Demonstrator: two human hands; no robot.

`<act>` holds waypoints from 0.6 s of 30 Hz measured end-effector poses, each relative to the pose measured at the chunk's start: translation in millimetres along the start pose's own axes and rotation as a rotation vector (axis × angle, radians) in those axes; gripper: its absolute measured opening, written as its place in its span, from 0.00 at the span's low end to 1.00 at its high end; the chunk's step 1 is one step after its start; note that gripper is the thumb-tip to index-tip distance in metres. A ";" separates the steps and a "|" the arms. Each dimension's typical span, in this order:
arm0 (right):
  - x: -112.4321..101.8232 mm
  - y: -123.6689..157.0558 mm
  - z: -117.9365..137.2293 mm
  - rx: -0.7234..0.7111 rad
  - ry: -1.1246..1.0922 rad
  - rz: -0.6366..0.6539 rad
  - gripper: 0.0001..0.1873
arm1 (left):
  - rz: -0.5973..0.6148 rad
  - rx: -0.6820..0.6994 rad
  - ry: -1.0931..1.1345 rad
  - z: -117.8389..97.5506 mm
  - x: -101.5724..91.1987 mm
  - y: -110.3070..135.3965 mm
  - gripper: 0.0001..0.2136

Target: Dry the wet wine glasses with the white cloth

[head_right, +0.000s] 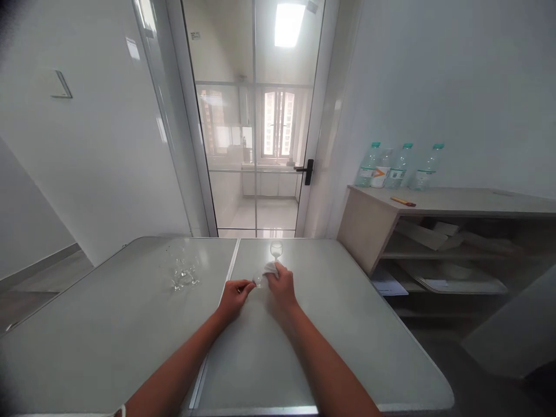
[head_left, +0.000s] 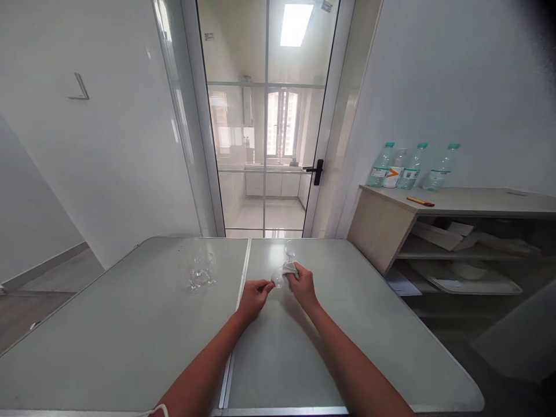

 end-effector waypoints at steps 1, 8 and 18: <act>-2.7 -0.2 1.1 -0.007 0.013 -0.007 0.13 | 0.054 -0.016 0.056 1.8 4.8 -0.6 0.25; -1.5 -1.3 6.2 -0.058 0.020 0.085 0.12 | 0.297 -0.115 0.348 7.9 14.1 -0.9 0.32; 17.7 4.0 18.4 0.122 -0.419 0.279 0.25 | 0.342 -0.075 0.457 5.2 10.8 2.8 0.32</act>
Point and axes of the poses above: each hand's wrist, its own y-axis away from the middle knuckle, its own x-axis out of the palm, z = x × y, the point moved 10 cm from there along -y, towards the middle knuckle, and after that the axes turned 12 degrees about -y, right-handed, at the moved point
